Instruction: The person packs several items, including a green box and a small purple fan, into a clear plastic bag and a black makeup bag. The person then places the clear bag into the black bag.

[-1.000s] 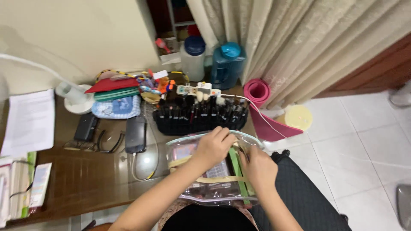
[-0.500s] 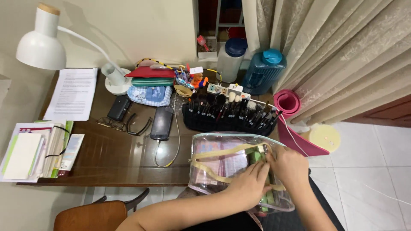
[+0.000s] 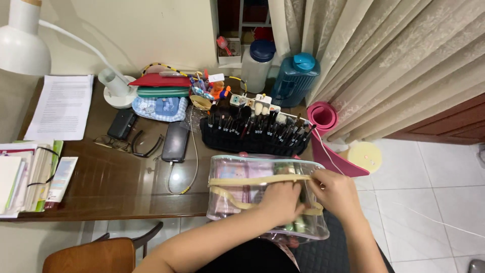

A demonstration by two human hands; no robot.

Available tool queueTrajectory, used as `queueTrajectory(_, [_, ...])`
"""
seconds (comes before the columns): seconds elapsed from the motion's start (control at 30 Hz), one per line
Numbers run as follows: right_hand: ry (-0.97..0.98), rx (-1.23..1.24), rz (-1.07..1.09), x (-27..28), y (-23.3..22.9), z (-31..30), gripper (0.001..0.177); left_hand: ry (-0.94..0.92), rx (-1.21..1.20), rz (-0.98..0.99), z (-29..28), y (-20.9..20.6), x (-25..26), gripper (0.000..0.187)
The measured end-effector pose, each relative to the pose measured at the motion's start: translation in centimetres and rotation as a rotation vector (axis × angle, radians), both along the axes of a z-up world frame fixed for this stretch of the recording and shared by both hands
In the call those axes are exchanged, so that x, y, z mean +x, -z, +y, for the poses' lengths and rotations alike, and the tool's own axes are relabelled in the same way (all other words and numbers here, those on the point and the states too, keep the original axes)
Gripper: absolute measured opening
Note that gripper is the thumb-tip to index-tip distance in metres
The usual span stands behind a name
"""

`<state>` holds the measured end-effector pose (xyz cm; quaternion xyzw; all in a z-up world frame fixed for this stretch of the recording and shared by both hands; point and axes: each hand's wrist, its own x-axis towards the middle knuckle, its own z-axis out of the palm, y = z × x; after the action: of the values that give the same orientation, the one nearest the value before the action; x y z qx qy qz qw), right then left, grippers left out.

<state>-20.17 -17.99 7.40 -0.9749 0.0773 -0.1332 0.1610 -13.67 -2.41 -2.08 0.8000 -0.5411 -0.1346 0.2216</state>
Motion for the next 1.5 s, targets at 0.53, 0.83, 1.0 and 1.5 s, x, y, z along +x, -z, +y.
queueTrajectory(0.53, [0.144, 0.498, 0.004, 0.3, 2.4, -0.5, 0.015, -0.34, -0.1, 0.403, -1.3, 0.0, 1.1, 0.064])
queueTrajectory(0.83, [0.488, 0.16, 0.311, -5.1, 8.1, 2.1, 0.033, -0.024, -0.103, 0.512, 8.8, -5.5, 5.9, 0.026])
queueTrajectory(1.0, [0.539, -0.028, 0.461, -3.6, 10.6, 4.8, 0.039, -0.716, -0.145, 0.73, 15.3, 0.2, 21.5, 0.02])
queueTrajectory(1.5, [0.712, 0.164, 0.71, -1.8, 10.6, 4.3, 0.033, -1.25, -0.082, 0.664, 16.8, 21.9, 39.3, 0.037])
